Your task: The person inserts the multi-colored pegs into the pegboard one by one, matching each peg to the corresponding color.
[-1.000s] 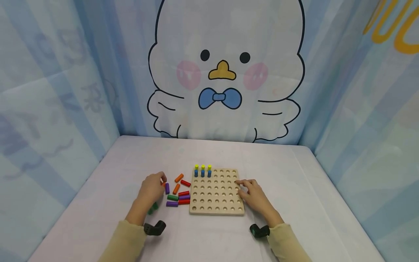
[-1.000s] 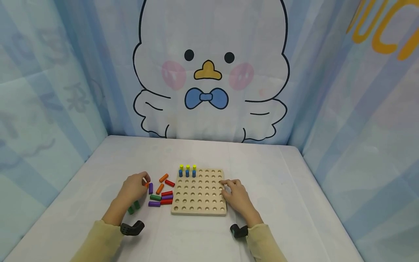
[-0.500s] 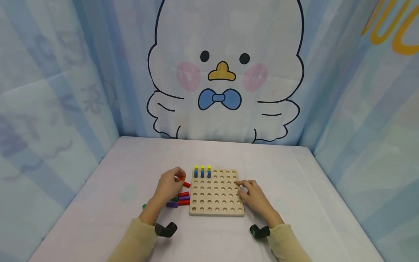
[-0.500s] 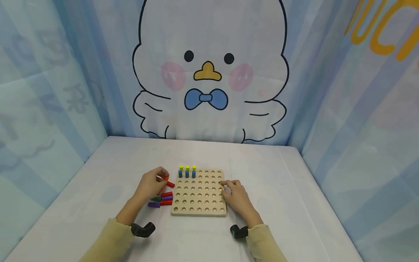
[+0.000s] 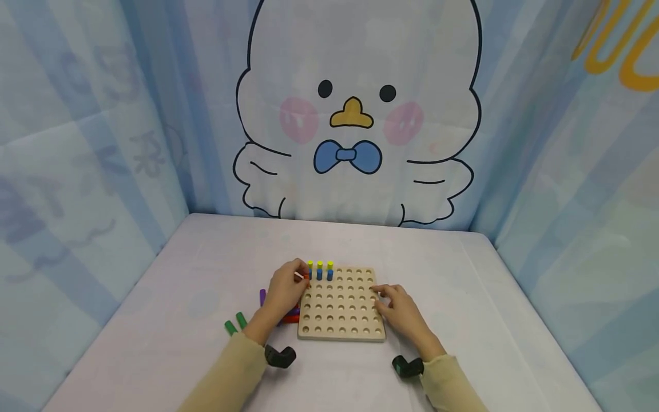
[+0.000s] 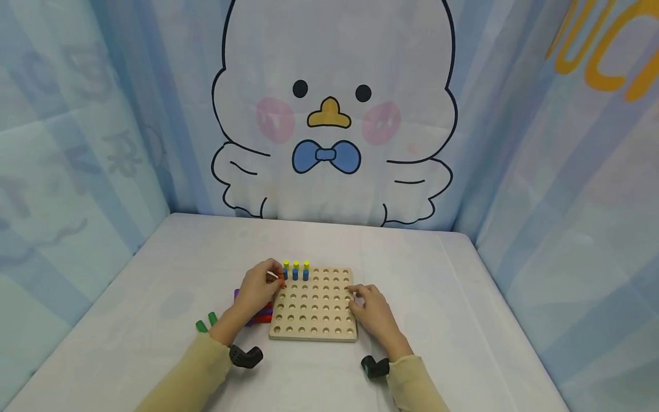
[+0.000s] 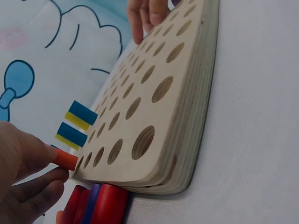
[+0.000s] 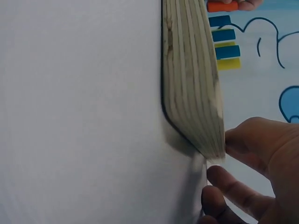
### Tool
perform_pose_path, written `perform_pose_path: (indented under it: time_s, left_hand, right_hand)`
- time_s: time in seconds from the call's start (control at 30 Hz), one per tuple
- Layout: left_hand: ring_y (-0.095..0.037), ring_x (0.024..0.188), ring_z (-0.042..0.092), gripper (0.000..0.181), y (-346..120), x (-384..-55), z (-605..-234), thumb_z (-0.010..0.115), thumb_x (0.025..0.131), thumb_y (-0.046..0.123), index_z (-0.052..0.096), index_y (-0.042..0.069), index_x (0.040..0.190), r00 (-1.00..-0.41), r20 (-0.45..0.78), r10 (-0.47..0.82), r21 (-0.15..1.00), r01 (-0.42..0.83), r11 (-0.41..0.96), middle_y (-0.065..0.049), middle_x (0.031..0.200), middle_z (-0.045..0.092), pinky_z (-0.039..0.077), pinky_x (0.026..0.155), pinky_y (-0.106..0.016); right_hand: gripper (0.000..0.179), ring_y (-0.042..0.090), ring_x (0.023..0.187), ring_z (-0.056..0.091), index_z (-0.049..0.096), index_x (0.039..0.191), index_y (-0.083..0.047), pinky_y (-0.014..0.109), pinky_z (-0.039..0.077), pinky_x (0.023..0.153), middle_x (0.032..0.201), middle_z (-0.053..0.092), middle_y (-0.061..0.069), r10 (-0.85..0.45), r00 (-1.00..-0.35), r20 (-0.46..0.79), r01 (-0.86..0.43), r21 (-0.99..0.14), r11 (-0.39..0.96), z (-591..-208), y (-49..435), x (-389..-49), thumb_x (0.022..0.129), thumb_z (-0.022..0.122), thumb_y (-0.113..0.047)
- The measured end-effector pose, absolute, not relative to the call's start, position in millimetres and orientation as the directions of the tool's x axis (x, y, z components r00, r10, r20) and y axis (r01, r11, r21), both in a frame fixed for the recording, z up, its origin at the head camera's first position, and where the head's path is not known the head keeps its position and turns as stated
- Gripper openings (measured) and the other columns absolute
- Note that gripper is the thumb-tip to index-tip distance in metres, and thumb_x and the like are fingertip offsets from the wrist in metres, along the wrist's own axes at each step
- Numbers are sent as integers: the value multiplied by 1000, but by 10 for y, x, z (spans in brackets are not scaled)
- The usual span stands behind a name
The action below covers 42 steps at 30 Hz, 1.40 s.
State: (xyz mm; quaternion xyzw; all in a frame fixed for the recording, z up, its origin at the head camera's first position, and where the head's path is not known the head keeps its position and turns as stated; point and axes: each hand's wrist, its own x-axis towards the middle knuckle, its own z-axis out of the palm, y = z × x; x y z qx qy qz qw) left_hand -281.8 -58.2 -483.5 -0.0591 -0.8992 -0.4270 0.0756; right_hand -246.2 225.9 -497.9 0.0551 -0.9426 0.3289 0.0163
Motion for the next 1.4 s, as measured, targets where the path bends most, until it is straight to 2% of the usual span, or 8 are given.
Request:
perform_pose_path:
  time_s: [0.23,0.47,0.77,1.13,1.4]
  left_hand:
    - [-19,90,66,16,-550,-2842,-4901,72,94,1,66,9,107,-965,246,90,714,243,656,-6,106,66,57,79,-36]
    - [-20,93,67,19,-580,-2835,-4942,73,94,3,64,13,107,-962,238,135,693,265,670,-6,108,65,58,84,-38]
    - [-18,89,63,19,-612,-2809,-4925,74,94,5,62,14,106,-962,228,147,691,267,672,-6,103,64,56,82,-38]
    - [-19,93,65,17,-556,-2787,-4951,74,94,3,64,12,105,-956,271,112,677,272,684,-4,104,64,57,82,-37]
    - [-20,98,65,18,-515,-2742,-4938,74,93,3,63,15,101,-959,265,100,637,252,728,-3,105,66,57,85,-39]
  right_hand:
    - [36,15,75,53,68,129,-6,28,44,64,107,66,13,-90,-995,34,-92,-623,777,-4911,2218,-2424,93,68,-7]
    - [43,15,72,58,65,134,-7,29,49,60,107,68,13,-79,-995,-58,-24,-639,769,-4830,2190,-2417,91,70,-8]
    - [50,15,62,58,63,136,-8,30,50,53,110,65,13,-50,-993,-109,42,-705,708,-4869,2195,-2429,87,68,-4]
    - [48,15,65,57,63,136,-8,30,52,52,111,62,13,-51,-993,-102,39,-727,686,-4917,2203,-2430,89,67,-6]
    - [49,16,64,56,62,136,-7,30,53,52,111,61,14,-51,-994,-96,38,-744,667,-4914,2220,-2411,88,68,-6]
